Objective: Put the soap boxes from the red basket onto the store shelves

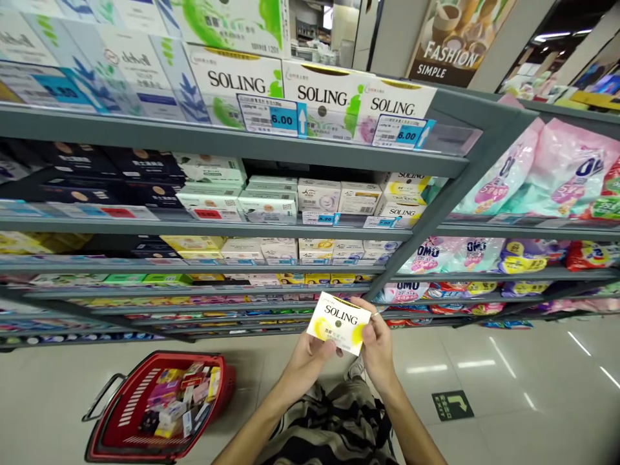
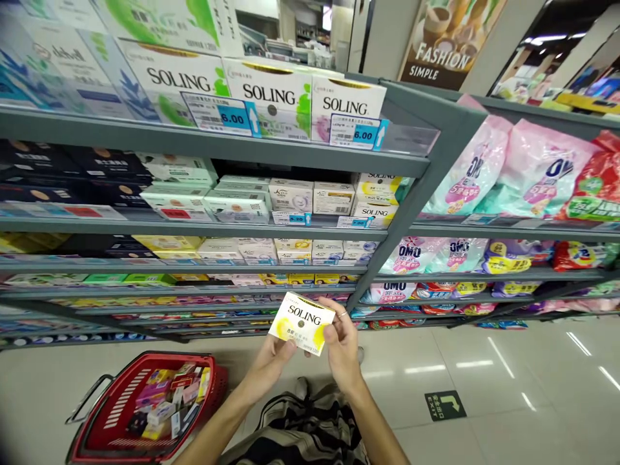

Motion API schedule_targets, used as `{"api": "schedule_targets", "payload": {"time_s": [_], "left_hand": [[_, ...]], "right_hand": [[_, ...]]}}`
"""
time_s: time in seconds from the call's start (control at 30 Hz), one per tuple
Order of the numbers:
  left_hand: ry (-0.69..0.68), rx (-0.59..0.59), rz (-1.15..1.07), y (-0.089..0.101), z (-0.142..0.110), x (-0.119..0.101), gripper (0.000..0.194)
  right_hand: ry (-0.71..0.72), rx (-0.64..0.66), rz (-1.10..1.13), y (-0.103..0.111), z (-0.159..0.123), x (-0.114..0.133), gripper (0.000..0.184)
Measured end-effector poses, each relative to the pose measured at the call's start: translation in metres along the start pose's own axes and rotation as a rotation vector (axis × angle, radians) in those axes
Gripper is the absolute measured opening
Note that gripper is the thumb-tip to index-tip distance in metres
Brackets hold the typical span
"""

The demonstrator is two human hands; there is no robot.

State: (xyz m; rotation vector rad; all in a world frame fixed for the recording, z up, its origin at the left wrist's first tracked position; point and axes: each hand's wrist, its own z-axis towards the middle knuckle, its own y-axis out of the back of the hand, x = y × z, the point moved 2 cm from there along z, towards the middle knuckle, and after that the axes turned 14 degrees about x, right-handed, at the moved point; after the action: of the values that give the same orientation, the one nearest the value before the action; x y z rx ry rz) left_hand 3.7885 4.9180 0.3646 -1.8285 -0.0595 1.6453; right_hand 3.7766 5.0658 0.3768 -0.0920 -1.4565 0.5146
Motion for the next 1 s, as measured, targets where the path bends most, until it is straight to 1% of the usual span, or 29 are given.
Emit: {"api": "schedule_targets", "payload": {"time_s": [0.13, 0.23, 0.33, 0.43, 0.5, 0.53, 0.6, 0.67, 0.73, 0.8, 0.83, 0.9, 1.0], "left_hand": [[0.006, -0.033, 0.035, -0.005, 0.004, -0.004, 0.053], [0.016, -0.052, 0.042, -0.004, 0.004, -0.005, 0.053], [0.02, -0.02, 0.107, 0.003, 0.006, -0.009, 0.054], [-0.052, -0.006, 0.185, 0.014, 0.015, -0.025, 0.054], [-0.107, -0.001, 0.22, 0.016, 0.028, -0.044, 0.053], [-0.125, 0.004, 0.241, 0.013, 0.037, -0.056, 0.052], [-0.172, -0.005, 0.291, 0.002, 0.054, -0.082, 0.05], [-0.267, -0.041, 0.341, -0.014, 0.072, -0.107, 0.049], [-0.372, -0.066, 0.386, -0.03, 0.09, -0.127, 0.05], [-0.437, -0.076, 0.42, -0.042, 0.107, -0.138, 0.051], [-0.454, -0.079, 0.434, -0.046, 0.116, -0.139, 0.052], [-0.484, -0.074, 0.456, -0.05, 0.134, -0.139, 0.053], [-0.549, -0.066, 0.485, -0.051, 0.158, -0.135, 0.05]], "right_hand": [[-0.004, 0.018, 0.015, 0.003, 0.004, 0.0, 0.061], [-0.008, 0.035, 0.035, 0.003, 0.007, 0.0, 0.056], [-0.013, 0.019, -0.002, 0.007, 0.008, 0.003, 0.055], [-0.007, -0.007, -0.075, 0.015, 0.015, 0.015, 0.051], [0.0, 0.007, -0.122, 0.021, 0.027, 0.032, 0.053], [0.005, 0.024, -0.143, 0.022, 0.035, 0.043, 0.057], [0.047, 0.051, -0.191, 0.025, 0.053, 0.073, 0.063], [0.151, 0.057, -0.296, 0.027, 0.07, 0.108, 0.056], [0.292, 0.038, -0.511, 0.031, 0.083, 0.141, 0.045], [0.393, -0.016, -0.705, 0.038, 0.093, 0.164, 0.042], [0.427, -0.049, -0.748, 0.042, 0.098, 0.17, 0.043], [0.482, -0.11, -0.739, 0.052, 0.106, 0.176, 0.045], [0.547, -0.131, -0.725, 0.061, 0.118, 0.175, 0.037]]}}
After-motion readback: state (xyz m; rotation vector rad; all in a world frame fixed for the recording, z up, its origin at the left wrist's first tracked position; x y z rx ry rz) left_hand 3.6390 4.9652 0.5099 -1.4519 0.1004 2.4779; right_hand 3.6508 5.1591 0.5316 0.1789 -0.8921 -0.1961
